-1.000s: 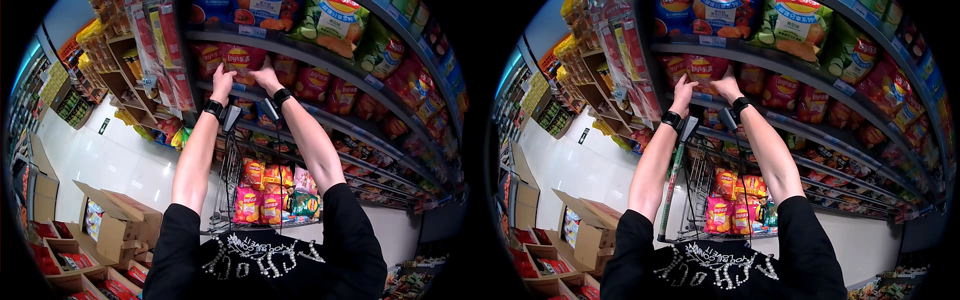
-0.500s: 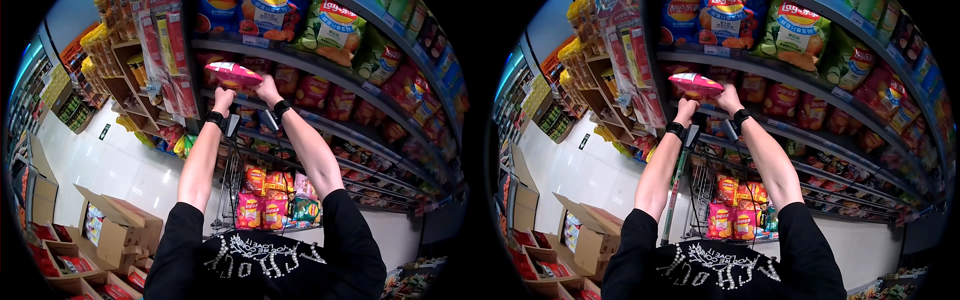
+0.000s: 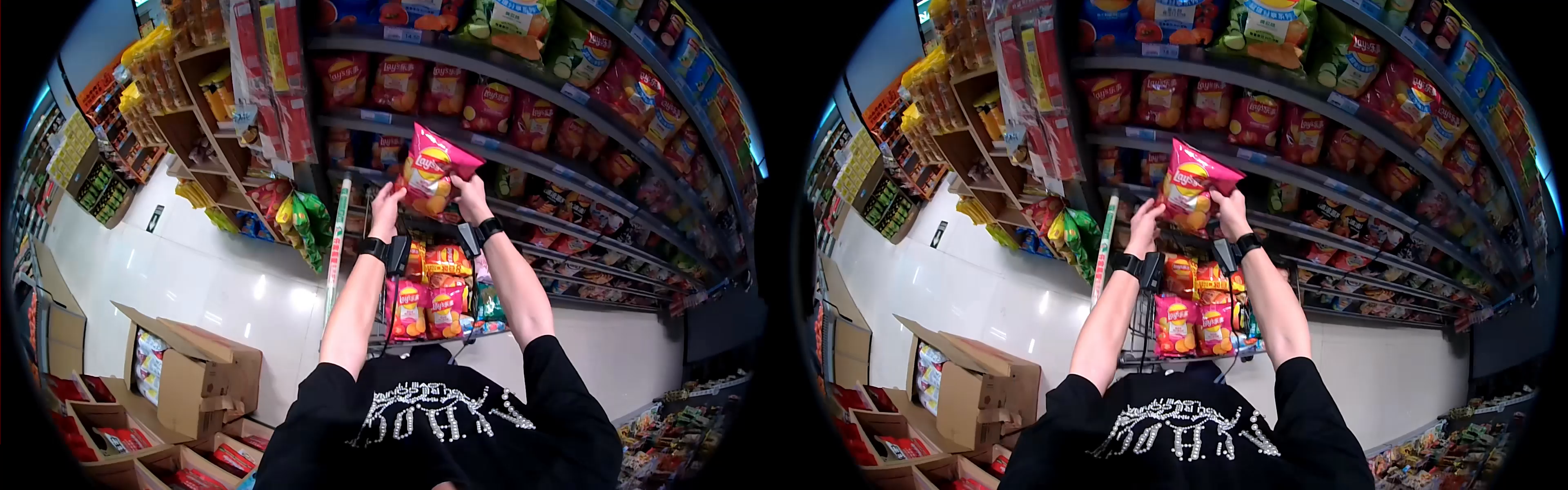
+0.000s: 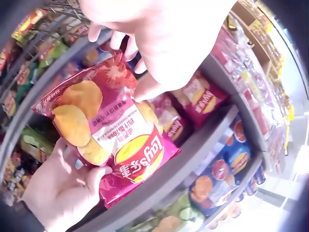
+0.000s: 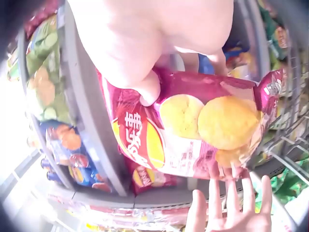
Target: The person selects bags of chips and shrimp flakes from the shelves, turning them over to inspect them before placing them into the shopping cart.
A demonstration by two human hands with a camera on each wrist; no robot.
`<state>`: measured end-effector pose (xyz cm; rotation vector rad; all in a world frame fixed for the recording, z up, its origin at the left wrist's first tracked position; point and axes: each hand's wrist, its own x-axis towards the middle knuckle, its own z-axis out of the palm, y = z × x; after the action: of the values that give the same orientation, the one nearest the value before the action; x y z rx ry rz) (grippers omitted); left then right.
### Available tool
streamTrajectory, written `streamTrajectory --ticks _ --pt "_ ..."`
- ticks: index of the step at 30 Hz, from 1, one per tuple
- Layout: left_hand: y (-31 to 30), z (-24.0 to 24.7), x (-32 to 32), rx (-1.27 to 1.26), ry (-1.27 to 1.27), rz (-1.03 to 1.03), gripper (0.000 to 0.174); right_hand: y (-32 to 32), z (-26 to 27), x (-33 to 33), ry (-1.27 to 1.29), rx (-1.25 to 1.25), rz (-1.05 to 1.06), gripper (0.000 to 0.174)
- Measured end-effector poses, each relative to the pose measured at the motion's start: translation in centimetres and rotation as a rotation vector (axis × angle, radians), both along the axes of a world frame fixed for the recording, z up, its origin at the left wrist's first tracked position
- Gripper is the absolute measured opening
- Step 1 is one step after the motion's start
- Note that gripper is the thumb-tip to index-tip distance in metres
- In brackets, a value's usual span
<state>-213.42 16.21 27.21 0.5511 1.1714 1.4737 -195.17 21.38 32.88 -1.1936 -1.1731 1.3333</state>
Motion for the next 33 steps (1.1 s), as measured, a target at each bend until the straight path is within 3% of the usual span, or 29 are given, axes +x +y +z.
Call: streamTrajectory --ticks 1,5,7,8,9,11,13,15,16,17,18,19,21,25,27,29,31,32,33 --pt "-1.9 -1.6 1.7 -0.08 -0.112 -0.02 0.066 -0.8 -3.3 1.8 0.162 -0.048 0.05 0.022" --pt "-7.9 -8.2 5.7 -0.106 -0.182 -0.233 0.064 -7.2 -9.7 8.3 0.239 -0.206 0.095 0.023" --pt "-9.3 -11.9 6.9 -0.169 0.234 -0.414 0.058 -10.2 -10.8 10.4 0.164 -0.202 0.136 0.022" --pt "-10.5 -12.5 7.4 -0.186 0.286 -0.522 0.054 -12.5 -10.8 10.3 0.139 -0.262 -0.015 0.023" --pt "-11.6 -11.6 8.1 -0.3 0.229 -0.551 0.061 -12.6 -13.9 12.6 0.158 -0.21 0.051 0.026" --pt "-12.4 -13.2 8.8 -0.183 0.079 -0.665 0.069 -14.5 -16.2 15.1 0.193 -0.352 0.0 0.028" --pt "-14.4 -8.9 9.2 -0.212 0.295 -0.735 0.072 -16.7 -15.7 14.8 0.295 -0.343 -0.071 0.029" --pt "-15.7 -8.4 10.2 -0.259 0.241 -0.788 0.065 -18.5 -15.8 14.7 0.482 -0.343 -0.131 0.039" --pt "-16.1 -8.9 10.7 -0.287 0.081 -0.811 0.063 -19.4 -17.0 15.0 0.493 -0.336 -0.154 0.044" --pt "-16.1 -9.4 11.1 -0.308 -0.075 -0.827 0.061 -19.8 -17.8 14.9 0.505 -0.321 -0.172 0.05" --pt "-16.1 -13.3 11.9 -0.243 -0.209 -0.824 0.056 -21.5 -14.9 13.6 0.438 -0.302 -0.184 0.062" --pt "-16.4 -15.6 12.5 -0.254 -0.255 -0.775 0.05 -21.9 -16.9 13.9 0.405 -0.397 -0.299 0.071" --pt "-16.7 -17.3 12.5 -0.356 -0.258 -0.832 0.054 -23.2 -16.0 13.9 0.359 -0.379 -0.15 0.077" --pt "-16.9 -18.9 12.5 -0.156 -0.18 -0.855 0.07 -23.9 -17.7 14.1 0.28 -0.433 -0.193 0.062" --pt "-16.9 -18.7 12.4 -0.038 0.115 -0.744 0.063 -23.7 -18.5 14.0 0.268 -0.432 -0.186 0.054" --pt "-16.3 -22.4 12.5 -0.071 0.075 -0.715 0.06 -23.6 -18.2 13.6 0.283 -0.414 -0.14 0.053" --pt "-16.2 -21.8 11.9 -0.204 -0.159 -0.673 0.057 -23.2 -18.7 13.4 0.246 -0.436 -0.133 0.05" --pt "-16.2 -21.5 11.5 -0.225 -0.19 -0.657 0.077 -23.1 -19.0 13.4 0.321 -0.446 -0.118 0.048" --pt "-16.2 -21.4 11.2 -0.226 -0.19 -0.651 0.077 -23.1 -18.8 13.1 0.397 -0.455 -0.104 0.046"
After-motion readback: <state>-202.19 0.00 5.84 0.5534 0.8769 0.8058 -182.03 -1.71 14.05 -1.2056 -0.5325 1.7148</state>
